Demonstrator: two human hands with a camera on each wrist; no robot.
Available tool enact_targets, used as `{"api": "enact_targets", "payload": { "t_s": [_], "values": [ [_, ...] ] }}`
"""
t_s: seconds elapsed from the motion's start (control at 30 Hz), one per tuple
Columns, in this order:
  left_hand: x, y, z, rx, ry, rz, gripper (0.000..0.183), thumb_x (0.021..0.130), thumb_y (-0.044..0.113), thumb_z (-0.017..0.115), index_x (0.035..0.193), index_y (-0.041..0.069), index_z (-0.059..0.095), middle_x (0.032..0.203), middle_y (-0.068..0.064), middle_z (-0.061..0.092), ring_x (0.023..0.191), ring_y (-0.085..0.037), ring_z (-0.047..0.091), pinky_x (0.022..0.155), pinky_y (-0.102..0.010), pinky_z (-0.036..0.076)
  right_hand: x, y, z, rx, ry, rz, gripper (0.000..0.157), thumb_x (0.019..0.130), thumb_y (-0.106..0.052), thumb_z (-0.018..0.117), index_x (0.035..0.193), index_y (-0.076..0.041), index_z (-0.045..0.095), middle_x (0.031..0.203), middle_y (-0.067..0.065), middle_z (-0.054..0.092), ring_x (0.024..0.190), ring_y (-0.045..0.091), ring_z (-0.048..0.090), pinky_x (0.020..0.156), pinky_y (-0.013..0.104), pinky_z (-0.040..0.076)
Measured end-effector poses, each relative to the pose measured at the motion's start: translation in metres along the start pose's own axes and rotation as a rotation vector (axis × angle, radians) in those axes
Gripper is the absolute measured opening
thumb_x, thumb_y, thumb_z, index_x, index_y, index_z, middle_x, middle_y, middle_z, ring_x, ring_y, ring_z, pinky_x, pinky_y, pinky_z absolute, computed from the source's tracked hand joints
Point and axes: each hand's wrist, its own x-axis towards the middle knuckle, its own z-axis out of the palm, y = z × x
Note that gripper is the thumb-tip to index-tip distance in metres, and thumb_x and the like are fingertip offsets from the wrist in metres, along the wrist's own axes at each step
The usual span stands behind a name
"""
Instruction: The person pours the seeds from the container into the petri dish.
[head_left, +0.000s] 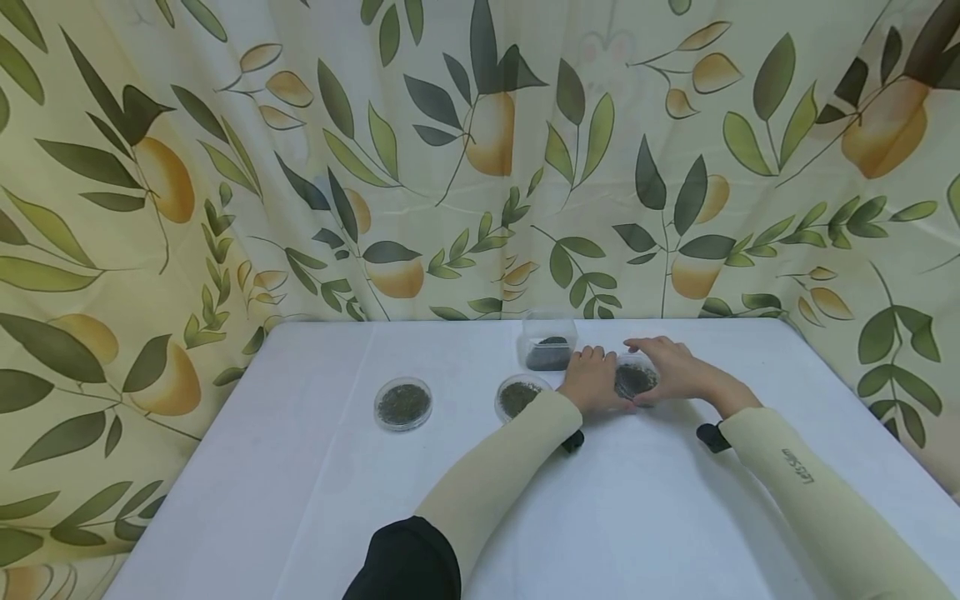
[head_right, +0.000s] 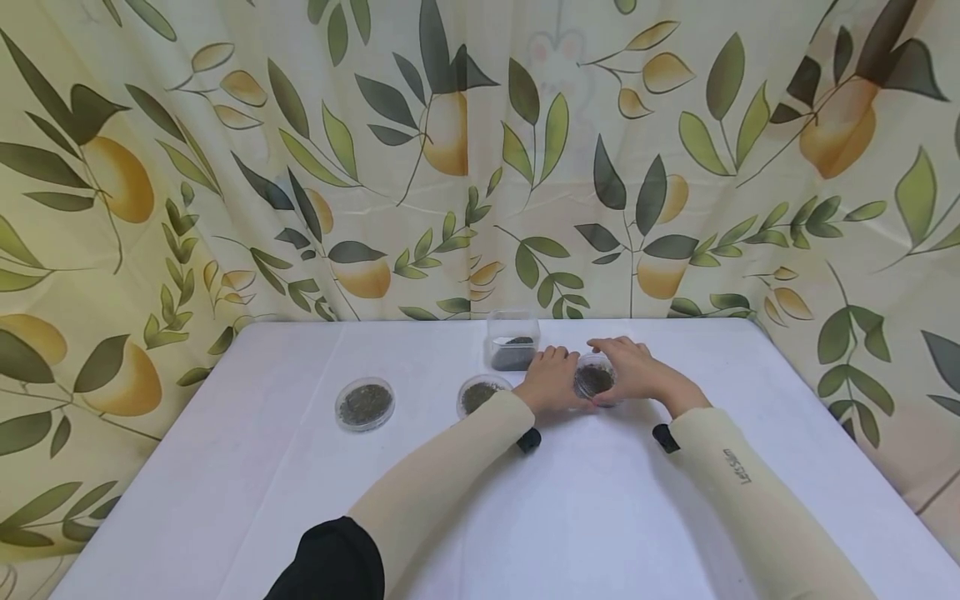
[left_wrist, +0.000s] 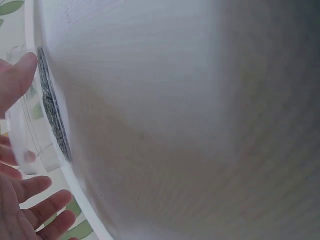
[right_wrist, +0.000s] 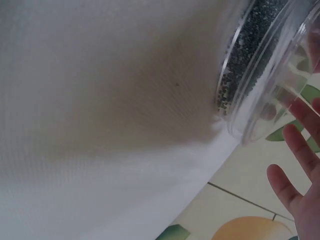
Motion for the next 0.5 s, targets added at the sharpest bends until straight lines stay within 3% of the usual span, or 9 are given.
{"api": "enact_targets", "payload": {
  "t_s": [0.5],
  "values": [
    [-0.001,-0.002,0.001,0.015,0.026,0.004,0.092,0.070,0.082,0.049,0.136,0.019,0.045,0.128,0.001,0.050,0.120,-0.014,0.044,0.102,-0.030,0.037,-0.003,0.012,0.005,-0.023,-0.014,0.020,0.096,0.062,-0.043,0.084,0.135,0.005,0.043,0.135,0.027,0.047,0.123,0.048,0.039,0.095,0.069,0.030]
  ]
}}
